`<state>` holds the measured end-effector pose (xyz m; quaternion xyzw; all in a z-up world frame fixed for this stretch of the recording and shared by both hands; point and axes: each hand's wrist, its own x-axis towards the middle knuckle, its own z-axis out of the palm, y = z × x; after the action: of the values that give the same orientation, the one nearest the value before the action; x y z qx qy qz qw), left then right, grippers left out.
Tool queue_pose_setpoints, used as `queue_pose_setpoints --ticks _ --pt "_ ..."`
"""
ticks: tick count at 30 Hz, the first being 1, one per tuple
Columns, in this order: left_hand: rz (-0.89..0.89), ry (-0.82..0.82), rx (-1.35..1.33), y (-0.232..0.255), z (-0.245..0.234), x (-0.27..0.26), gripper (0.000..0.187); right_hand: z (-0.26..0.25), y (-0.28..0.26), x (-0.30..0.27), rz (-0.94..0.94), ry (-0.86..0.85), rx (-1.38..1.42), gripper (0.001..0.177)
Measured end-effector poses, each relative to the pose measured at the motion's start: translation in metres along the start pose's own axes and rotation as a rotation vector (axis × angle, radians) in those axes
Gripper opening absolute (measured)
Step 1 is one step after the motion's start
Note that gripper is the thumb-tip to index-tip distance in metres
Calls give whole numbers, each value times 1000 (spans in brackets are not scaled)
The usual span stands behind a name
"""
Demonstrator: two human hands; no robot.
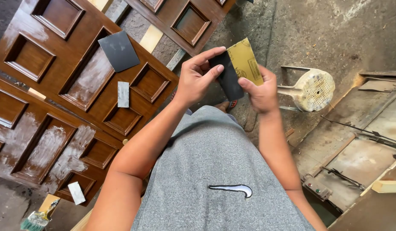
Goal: The person sands the surface of a wooden door using a sanding block. They then tear a sheet of sandpaper into smaller pieces and continue sanding the door with the smaller pieces.
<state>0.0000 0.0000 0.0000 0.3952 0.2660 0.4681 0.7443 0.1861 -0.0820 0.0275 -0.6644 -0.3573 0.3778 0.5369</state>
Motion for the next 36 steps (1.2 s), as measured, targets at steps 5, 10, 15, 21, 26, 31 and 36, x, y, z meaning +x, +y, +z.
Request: queue_pose_setpoints --ticks 5,10,15,21,26,31,36 --pt "-77 -215 151 20 6 -2 38 -33 -21 17 108 -434 20 44" --pt "-105 -294 245 23 8 -8 36 -20 -25 12 218 -328 -98 20" --pt "-120 -315 283 22 10 -12 35 -17 -15 6 240 -276 -72 13" --pt "-181 -274 207 12 10 -10 44 -13 -9 1 252 -182 -84 14" --pt "-259 -121 284 6 12 -5 12 -15 4 -5 162 -149 7 19" --pt "-266 -205 234 28 15 -4 11 -45 -3 -10 132 -513 609 70" --pt "-189 -335 214 37 25 -6 16 -51 17 -10 5 -670 569 73"
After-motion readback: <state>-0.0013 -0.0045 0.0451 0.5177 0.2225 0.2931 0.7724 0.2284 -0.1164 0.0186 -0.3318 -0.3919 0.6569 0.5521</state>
